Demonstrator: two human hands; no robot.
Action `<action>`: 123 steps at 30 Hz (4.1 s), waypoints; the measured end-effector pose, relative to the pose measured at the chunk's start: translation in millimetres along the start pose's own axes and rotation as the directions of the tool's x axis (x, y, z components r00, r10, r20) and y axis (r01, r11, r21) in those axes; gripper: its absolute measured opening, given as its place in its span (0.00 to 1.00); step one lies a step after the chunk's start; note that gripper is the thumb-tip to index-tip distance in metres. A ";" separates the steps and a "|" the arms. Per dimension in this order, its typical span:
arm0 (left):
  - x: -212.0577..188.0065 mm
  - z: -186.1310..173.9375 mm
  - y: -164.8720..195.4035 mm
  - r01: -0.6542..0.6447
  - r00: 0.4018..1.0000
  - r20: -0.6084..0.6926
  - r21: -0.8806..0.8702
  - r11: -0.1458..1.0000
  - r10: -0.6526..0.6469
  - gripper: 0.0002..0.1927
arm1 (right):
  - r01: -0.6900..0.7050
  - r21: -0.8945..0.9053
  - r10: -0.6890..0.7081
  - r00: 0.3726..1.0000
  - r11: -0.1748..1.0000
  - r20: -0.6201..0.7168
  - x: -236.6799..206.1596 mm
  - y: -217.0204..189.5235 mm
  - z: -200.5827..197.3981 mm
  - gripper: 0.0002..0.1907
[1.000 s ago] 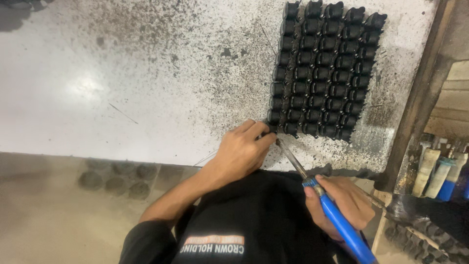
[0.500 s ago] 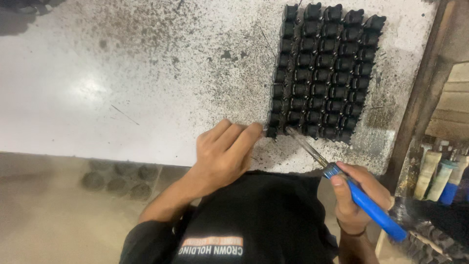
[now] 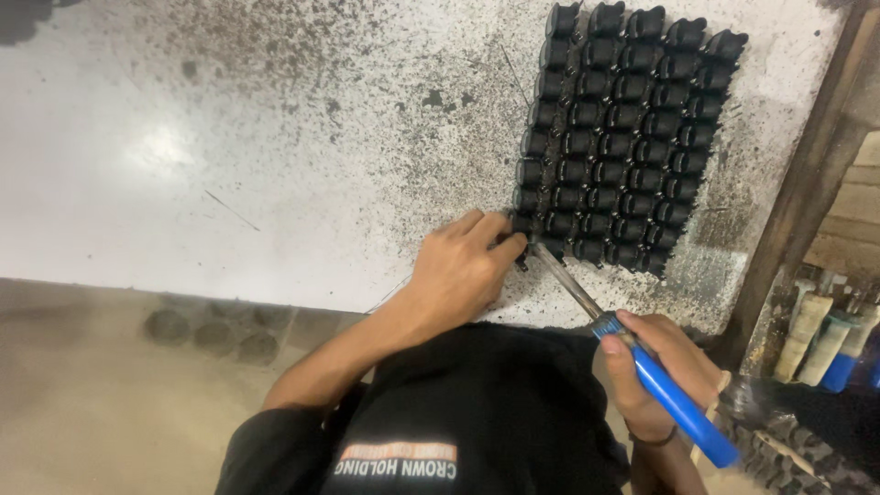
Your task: The person solders components on a black fixture, using a soldering iron to touch each part in the grid one at a time while holding a thin wire with the other hand. They occasionally set the iron down in a holder and pick up a different iron, then continue working across the grid.
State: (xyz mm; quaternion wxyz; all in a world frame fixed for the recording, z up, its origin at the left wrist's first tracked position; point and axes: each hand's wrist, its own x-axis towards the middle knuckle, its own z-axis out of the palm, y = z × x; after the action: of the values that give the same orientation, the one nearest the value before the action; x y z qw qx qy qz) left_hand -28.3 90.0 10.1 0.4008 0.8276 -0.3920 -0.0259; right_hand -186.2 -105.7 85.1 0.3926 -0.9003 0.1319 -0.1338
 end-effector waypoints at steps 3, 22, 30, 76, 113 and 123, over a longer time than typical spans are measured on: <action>3.0 0.6 3.5 0.005 0.999 0.038 -0.006 1.000 -0.005 0.13 | 0.064 -0.037 -0.061 0.995 0.997 0.080 16.7 -19.9 -2.6 0.14; 21.6 -38.0 11.4 -0.055 0.986 -0.149 0.097 0.994 0.069 0.20 | 0.029 0.136 -0.009 0.990 0.990 -0.140 11.6 34.8 -0.8 0.16; 19.2 1.5 -4.8 0.023 0.997 -0.077 0.068 0.997 -0.018 0.17 | 0.048 0.114 -0.036 0.994 0.992 -0.102 17.8 33.5 3.9 0.16; 51.2 3.2 -20.6 -0.017 1.000 -0.002 0.093 0.996 0.018 0.11 | 0.111 -0.140 -0.110 0.994 0.984 0.015 65.0 -13.4 6.2 0.14; 68.1 1.4 -37.7 -0.011 0.996 -0.083 0.078 0.997 0.018 0.06 | 0.084 0.011 -0.082 0.992 0.996 -0.092 79.6 8.8 16.3 0.12; 70.7 9.2 -34.1 0.008 0.993 -0.114 0.001 1.000 -0.008 0.07 | 0.167 -0.132 -0.172 0.985 0.977 -0.021 89.8 -23.0 14.1 0.11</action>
State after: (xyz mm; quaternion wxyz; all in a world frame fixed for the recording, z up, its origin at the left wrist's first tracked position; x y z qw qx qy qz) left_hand 38.7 49.4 -0.3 0.4218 0.8296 -0.3652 0.0203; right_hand -94.8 -111.8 105.2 0.3184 -0.9296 0.0693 -0.1722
